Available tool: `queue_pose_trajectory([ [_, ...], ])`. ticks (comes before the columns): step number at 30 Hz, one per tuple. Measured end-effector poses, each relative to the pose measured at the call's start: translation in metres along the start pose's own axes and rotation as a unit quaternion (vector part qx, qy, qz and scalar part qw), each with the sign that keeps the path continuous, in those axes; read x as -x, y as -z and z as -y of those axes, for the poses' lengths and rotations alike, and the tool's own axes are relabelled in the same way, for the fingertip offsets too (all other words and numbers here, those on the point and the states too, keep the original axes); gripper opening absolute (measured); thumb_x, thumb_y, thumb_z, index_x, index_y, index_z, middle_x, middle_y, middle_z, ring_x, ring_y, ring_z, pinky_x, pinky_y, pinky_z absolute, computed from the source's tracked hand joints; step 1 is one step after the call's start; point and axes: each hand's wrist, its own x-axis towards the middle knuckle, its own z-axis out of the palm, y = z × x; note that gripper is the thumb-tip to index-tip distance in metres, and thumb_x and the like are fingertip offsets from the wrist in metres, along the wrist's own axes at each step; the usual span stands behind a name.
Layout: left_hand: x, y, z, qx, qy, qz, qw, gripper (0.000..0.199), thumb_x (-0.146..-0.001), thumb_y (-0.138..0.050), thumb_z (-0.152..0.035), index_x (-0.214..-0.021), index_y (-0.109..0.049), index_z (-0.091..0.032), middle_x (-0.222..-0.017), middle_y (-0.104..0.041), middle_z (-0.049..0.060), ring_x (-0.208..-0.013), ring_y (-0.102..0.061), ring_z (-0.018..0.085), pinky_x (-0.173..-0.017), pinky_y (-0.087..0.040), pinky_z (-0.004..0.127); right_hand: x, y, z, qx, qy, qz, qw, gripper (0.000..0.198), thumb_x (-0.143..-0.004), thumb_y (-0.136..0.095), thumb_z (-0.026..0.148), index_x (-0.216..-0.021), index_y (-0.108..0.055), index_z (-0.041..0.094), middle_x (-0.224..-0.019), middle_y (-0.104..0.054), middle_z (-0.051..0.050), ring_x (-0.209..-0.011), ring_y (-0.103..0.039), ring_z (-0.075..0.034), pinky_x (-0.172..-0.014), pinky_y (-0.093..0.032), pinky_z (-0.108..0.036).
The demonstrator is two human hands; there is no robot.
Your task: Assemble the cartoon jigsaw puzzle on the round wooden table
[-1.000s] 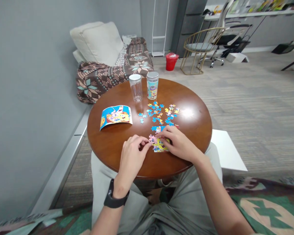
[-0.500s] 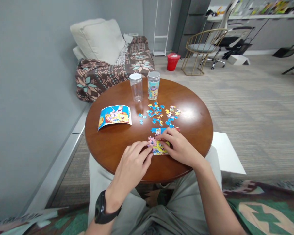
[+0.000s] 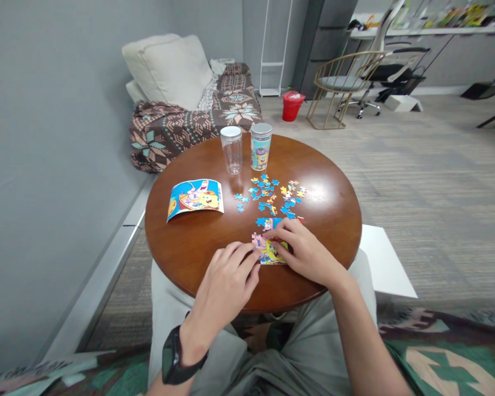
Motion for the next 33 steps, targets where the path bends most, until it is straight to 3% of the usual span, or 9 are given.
queue_pose_trajectory([
  [11, 0.001, -0.001, -0.001, -0.002, 0.014, -0.007, 1.000, 0.028, -0.092, -0.046, -0.017, -0.118, -0.057, -0.018, -0.117, -0.063, 0.010, -0.108, -0.057, 0.022, -0.087, -0.047, 0.039, 0.002, -0.001, -0.001, -0.015, -0.016, -0.029, 0.999, 0.030, -0.092, -0.048, 0.016, -0.119, -0.057, 0.024, -0.103, -0.059, -0.009, -0.098, -0.056, -0.024, -0.087, -0.050, -0.042],
  [33, 0.004, -0.002, -0.003, 0.007, 0.062, -0.011, 0.998, 0.041, -0.089, -0.051, -0.021, -0.130, -0.051, -0.020, -0.135, -0.057, 0.008, -0.130, -0.048, 0.023, -0.106, -0.043, 0.042, 0.004, -0.008, -0.009, -0.032, -0.031, -0.100, 0.994, 0.019, -0.092, -0.050, 0.025, -0.101, -0.065, 0.028, -0.094, -0.062, -0.007, -0.084, -0.062, -0.022, -0.076, -0.055, -0.038],
])
